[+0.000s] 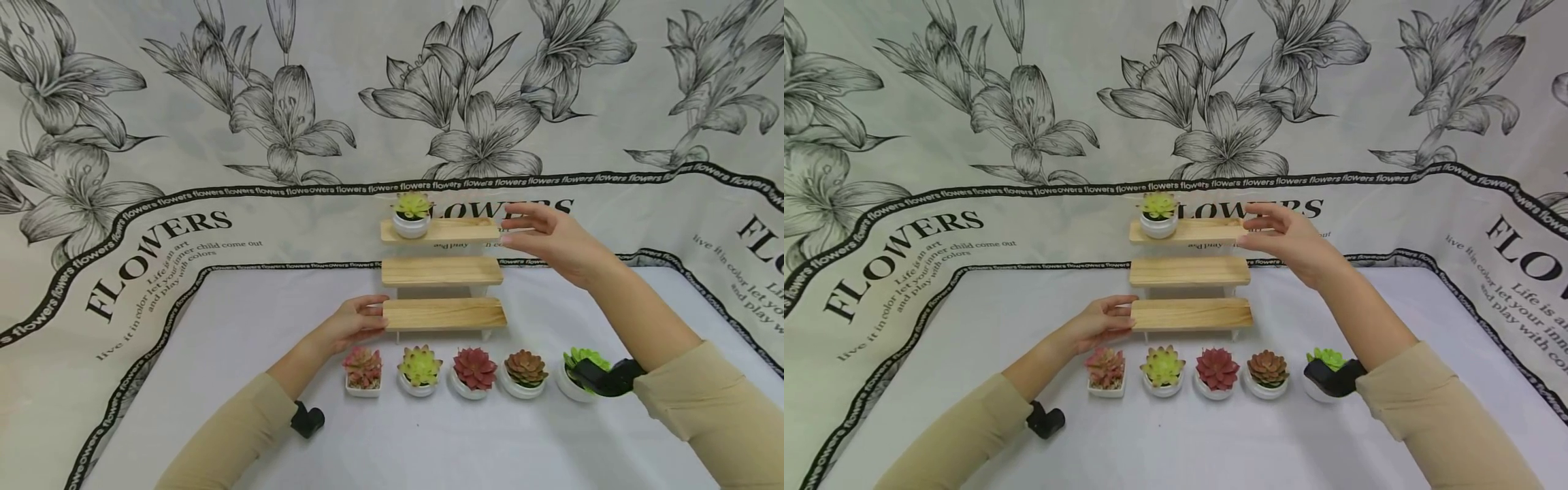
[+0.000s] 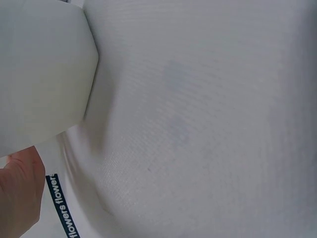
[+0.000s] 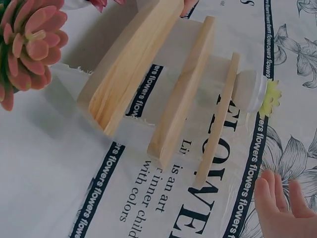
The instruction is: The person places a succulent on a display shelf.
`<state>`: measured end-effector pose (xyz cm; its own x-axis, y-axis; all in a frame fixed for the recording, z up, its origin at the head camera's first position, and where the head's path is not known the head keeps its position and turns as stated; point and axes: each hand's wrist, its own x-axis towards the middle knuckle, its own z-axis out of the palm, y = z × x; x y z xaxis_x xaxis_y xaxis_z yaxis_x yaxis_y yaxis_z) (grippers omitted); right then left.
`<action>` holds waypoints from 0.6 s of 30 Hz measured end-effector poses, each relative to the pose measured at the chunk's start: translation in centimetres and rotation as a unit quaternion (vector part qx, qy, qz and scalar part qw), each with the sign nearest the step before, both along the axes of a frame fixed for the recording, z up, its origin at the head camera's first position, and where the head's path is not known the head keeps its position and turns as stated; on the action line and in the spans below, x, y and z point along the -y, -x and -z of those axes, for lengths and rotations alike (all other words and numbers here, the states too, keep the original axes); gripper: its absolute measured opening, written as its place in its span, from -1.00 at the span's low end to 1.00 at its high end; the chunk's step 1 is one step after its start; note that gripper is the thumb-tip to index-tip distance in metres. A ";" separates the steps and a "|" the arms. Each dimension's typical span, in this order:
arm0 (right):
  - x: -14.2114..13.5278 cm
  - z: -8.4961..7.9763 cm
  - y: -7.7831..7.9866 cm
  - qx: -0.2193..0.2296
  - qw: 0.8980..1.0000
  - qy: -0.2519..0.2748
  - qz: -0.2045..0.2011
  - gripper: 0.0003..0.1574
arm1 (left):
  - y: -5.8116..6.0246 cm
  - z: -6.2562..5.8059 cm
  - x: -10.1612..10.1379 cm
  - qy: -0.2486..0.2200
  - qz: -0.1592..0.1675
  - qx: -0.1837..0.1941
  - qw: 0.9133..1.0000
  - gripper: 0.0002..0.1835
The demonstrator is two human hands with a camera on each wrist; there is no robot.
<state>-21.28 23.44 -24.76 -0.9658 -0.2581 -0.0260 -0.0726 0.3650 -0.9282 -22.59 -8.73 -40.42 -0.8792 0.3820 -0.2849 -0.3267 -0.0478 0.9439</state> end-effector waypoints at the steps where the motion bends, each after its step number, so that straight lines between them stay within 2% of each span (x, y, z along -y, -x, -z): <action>1: -0.4 0.0 -0.1 -0.002 1.000 -0.007 -0.002 -0.16 | 0.0 0.0 0.0 0.001 0.001 0.000 1.000 -0.41; 7: -2.1 0.1 -0.8 -0.015 0.999 -0.035 -0.017 -0.20 | 0.1 0.1 -0.1 0.002 0.005 0.004 1.000 -0.40; 11: -2.9 0.3 -1.3 -0.025 0.998 -0.047 -0.013 -0.24 | 0.1 0.0 -0.1 0.002 0.003 0.006 1.000 -0.40; 18: -5.0 1.1 -2.3 -0.055 0.995 -0.065 -0.042 -0.32 | 0.0 -0.2 0.0 0.000 0.003 0.007 1.000 -0.40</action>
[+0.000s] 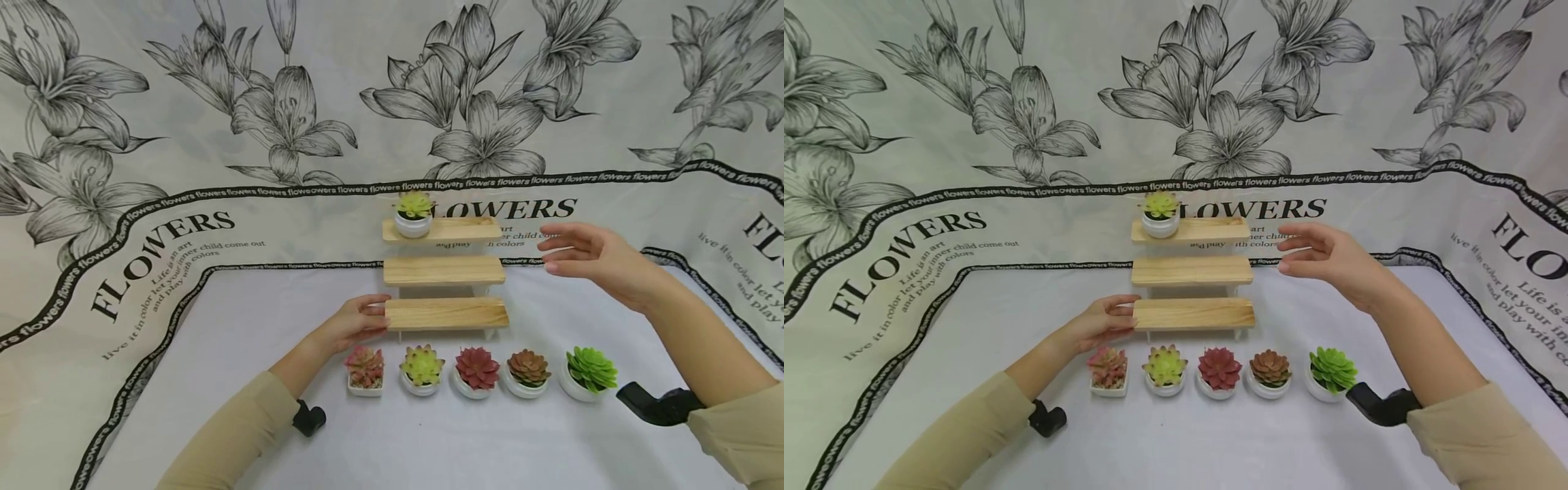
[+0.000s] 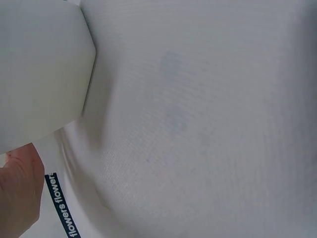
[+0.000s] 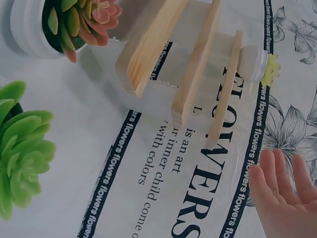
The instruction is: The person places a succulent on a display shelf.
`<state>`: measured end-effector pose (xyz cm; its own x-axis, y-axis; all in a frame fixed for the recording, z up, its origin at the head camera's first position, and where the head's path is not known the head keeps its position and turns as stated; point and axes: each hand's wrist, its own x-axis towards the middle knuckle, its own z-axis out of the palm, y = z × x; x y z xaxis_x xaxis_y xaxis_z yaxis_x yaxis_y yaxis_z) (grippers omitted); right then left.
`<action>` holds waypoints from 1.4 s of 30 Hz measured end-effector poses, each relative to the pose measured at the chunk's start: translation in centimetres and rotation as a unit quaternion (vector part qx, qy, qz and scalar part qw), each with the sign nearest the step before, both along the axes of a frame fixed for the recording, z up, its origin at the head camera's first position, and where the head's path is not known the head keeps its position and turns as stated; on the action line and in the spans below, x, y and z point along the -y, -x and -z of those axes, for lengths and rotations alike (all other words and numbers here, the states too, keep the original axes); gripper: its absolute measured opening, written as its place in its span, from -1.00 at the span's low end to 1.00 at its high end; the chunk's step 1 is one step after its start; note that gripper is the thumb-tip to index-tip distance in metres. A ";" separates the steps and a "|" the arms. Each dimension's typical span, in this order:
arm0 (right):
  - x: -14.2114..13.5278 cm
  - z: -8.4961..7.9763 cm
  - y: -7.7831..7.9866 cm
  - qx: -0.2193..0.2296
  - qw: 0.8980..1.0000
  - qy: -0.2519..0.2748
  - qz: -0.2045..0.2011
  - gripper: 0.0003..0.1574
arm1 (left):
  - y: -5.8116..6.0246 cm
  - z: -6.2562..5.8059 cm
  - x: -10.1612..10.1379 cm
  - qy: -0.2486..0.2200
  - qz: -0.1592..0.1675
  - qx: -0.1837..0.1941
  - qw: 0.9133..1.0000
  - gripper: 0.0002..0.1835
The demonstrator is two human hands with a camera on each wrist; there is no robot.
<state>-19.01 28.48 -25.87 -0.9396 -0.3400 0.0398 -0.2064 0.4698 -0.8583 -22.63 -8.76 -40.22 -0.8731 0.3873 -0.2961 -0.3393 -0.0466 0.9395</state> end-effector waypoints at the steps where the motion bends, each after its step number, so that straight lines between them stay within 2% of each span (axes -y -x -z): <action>1: -0.3 0.2 -0.2 -0.001 1.000 0.000 -0.001 -0.34 | 0.0 0.0 0.0 0.000 0.000 0.000 1.000 -0.40; 14: -3.7 1.9 -1.8 -0.008 1.000 -0.009 -0.023 -0.36 | -0.1 0.2 -0.3 0.005 -0.007 -0.008 1.000 -0.41; 25: -5.8 2.5 -2.6 -0.028 0.999 -0.020 -0.031 -0.30 | -0.1 0.0 -0.3 0.008 -0.015 -0.007 1.000 -0.42; 30: -6.9 3.2 -3.1 -0.038 0.997 -0.029 -0.055 -0.24 | -0.1 0.2 -0.2 0.007 -0.017 -0.004 1.000 -0.42; 42: -8.9 6.0 -4.3 -0.032 0.996 0.013 -0.082 -0.16 | 0.0 0.3 -0.2 0.013 -0.027 0.001 1.000 -0.43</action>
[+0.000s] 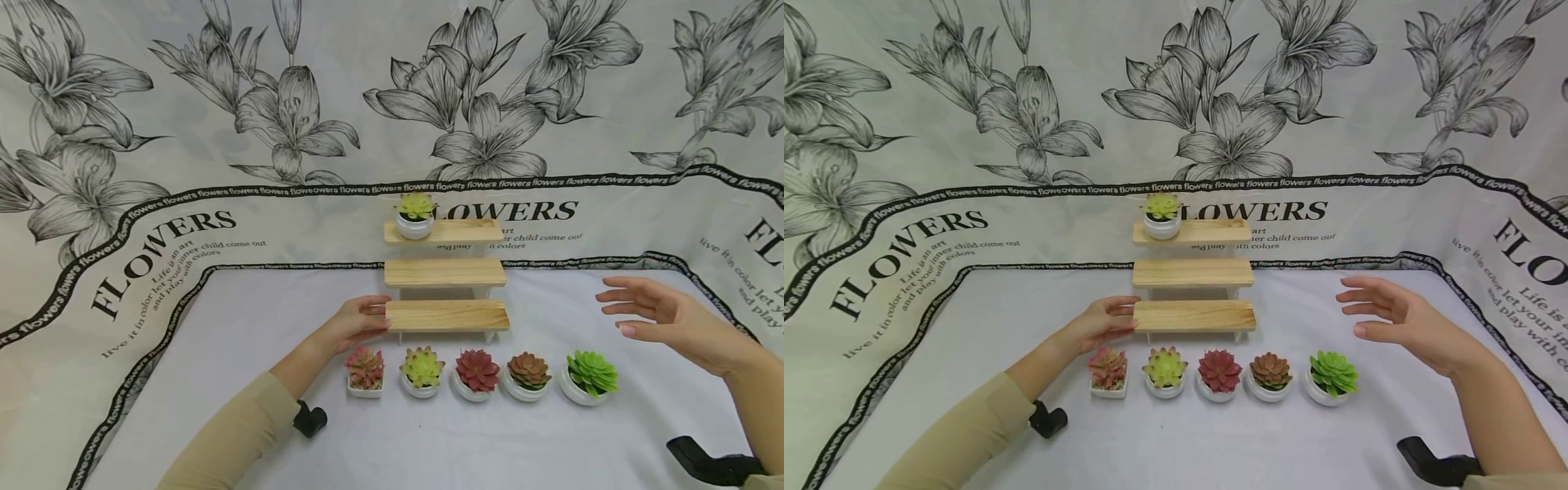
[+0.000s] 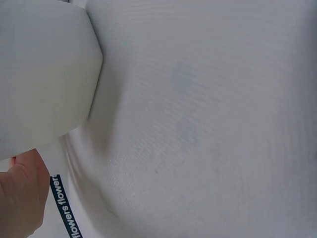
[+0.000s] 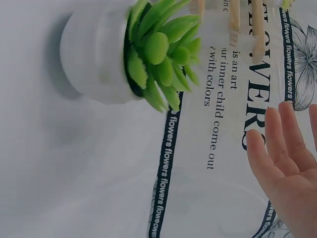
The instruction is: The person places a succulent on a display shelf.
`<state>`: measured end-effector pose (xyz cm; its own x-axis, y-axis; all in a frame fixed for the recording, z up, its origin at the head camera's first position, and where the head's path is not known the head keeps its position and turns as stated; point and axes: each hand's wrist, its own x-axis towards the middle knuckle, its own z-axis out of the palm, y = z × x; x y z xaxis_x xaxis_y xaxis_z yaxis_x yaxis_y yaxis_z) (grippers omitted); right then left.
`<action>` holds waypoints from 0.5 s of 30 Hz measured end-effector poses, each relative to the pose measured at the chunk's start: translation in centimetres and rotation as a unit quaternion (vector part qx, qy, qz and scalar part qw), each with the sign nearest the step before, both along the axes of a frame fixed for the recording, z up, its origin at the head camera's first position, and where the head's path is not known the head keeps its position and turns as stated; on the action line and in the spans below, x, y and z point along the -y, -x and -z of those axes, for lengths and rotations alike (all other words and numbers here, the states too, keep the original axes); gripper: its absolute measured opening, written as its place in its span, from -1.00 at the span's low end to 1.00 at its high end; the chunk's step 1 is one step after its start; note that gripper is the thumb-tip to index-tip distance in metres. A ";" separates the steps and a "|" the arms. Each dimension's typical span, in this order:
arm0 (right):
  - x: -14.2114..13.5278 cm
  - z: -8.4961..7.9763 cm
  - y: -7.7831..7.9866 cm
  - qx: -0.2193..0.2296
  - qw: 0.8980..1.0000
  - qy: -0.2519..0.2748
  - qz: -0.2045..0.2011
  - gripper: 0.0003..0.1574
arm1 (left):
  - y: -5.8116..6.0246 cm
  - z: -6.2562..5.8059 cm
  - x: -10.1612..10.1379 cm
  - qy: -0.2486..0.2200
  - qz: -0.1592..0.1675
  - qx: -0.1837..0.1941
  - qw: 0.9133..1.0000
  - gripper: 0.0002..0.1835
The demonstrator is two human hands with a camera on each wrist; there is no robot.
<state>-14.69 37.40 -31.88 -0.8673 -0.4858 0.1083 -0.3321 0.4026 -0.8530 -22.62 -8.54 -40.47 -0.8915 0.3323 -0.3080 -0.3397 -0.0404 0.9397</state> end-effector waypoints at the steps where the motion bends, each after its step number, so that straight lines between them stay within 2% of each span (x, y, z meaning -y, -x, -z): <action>1: -0.1 0.2 -0.1 0.002 1.000 0.001 0.001 -0.16 | 0.0 0.0 0.0 0.000 -0.001 0.003 1.000 -0.42; 8: -0.5 1.5 -0.9 0.020 0.999 0.015 0.032 -0.22 | -0.1 -0.2 0.0 0.003 -0.006 0.008 1.000 -0.42; 15: -1.2 3.0 -1.4 0.044 0.999 0.027 0.017 -0.21 | 0.1 -0.1 -0.1 0.000 -0.009 0.012 1.000 -0.42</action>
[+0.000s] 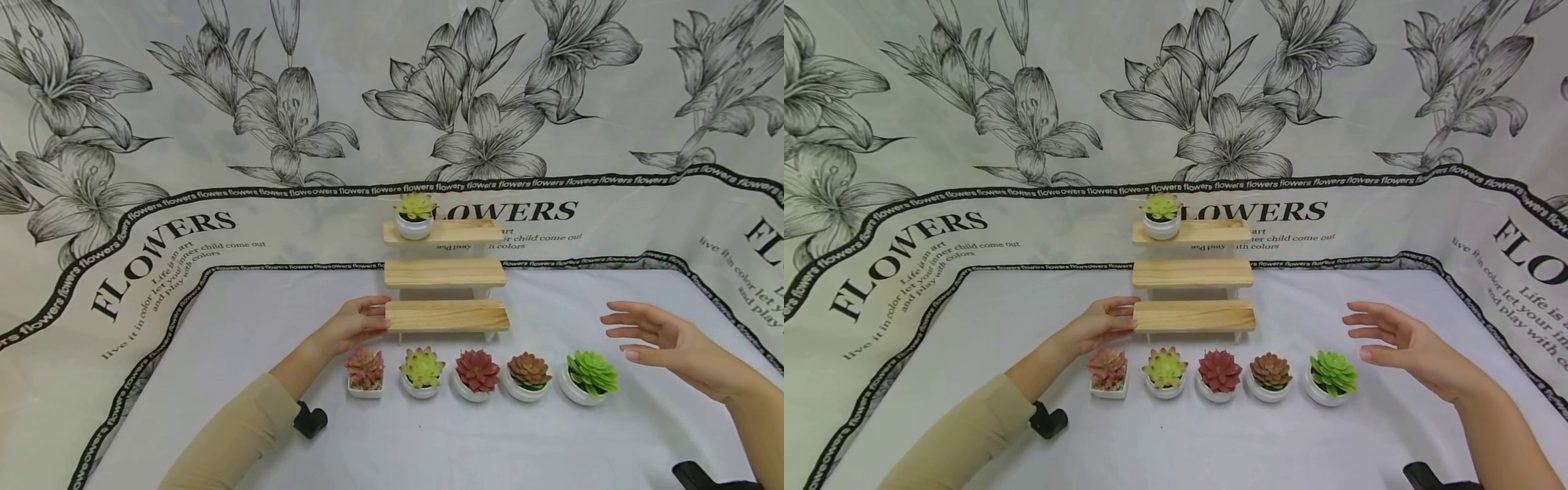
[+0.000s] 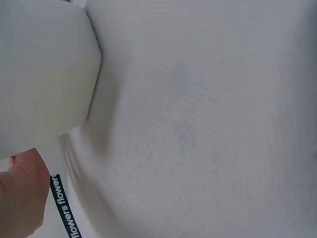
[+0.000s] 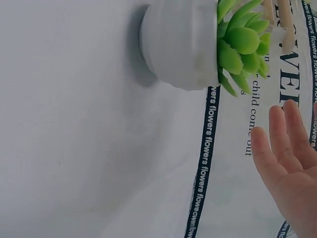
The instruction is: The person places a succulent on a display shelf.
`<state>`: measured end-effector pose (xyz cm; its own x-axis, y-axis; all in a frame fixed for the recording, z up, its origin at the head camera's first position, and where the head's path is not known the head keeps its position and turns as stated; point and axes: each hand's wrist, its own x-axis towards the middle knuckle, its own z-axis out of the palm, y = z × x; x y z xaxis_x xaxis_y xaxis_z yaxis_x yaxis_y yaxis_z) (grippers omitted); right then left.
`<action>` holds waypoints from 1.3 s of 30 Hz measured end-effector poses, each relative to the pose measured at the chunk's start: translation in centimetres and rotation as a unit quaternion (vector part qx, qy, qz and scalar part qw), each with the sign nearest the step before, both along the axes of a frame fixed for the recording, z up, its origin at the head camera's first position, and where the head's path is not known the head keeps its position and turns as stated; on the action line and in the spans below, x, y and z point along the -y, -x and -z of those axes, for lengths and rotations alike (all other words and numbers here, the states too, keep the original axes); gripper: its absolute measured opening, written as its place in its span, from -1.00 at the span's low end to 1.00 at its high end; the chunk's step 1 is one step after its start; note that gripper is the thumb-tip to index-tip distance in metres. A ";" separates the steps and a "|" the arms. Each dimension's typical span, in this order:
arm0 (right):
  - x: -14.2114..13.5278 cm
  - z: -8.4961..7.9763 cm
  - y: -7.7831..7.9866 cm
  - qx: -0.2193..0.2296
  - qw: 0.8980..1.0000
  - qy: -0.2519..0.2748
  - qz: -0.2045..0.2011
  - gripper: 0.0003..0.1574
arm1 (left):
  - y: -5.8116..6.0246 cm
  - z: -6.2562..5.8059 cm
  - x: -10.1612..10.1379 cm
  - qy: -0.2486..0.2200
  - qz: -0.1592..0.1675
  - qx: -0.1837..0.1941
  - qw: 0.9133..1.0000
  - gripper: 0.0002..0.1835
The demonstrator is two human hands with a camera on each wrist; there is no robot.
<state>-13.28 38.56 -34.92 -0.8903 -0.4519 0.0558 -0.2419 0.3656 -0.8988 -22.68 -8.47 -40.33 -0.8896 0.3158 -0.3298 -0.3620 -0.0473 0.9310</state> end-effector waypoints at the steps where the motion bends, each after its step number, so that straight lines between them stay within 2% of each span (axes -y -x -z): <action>1: -0.1 0.2 -0.1 0.001 1.000 0.000 -0.004 -0.21 | 0.0 0.0 0.0 0.000 0.001 0.000 1.000 -0.42; 11: -0.6 1.9 -0.8 0.017 0.999 0.022 -0.019 -0.20 | 0.1 0.1 0.0 0.002 -0.002 0.002 1.000 -0.43; 22: -0.7 3.3 -1.5 0.055 0.997 0.048 -0.024 -0.20 | 0.0 0.0 0.0 -0.003 -0.002 0.008 1.000 -0.42; 30: -0.6 4.1 -1.9 0.076 0.996 0.047 -0.012 -0.21 | 0.0 0.1 0.0 0.001 -0.002 0.011 1.000 -0.41; 39: -0.6 5.4 -2.2 0.072 0.997 0.040 -0.009 -0.18 | 0.0 0.1 0.0 0.000 0.003 0.001 1.000 -0.43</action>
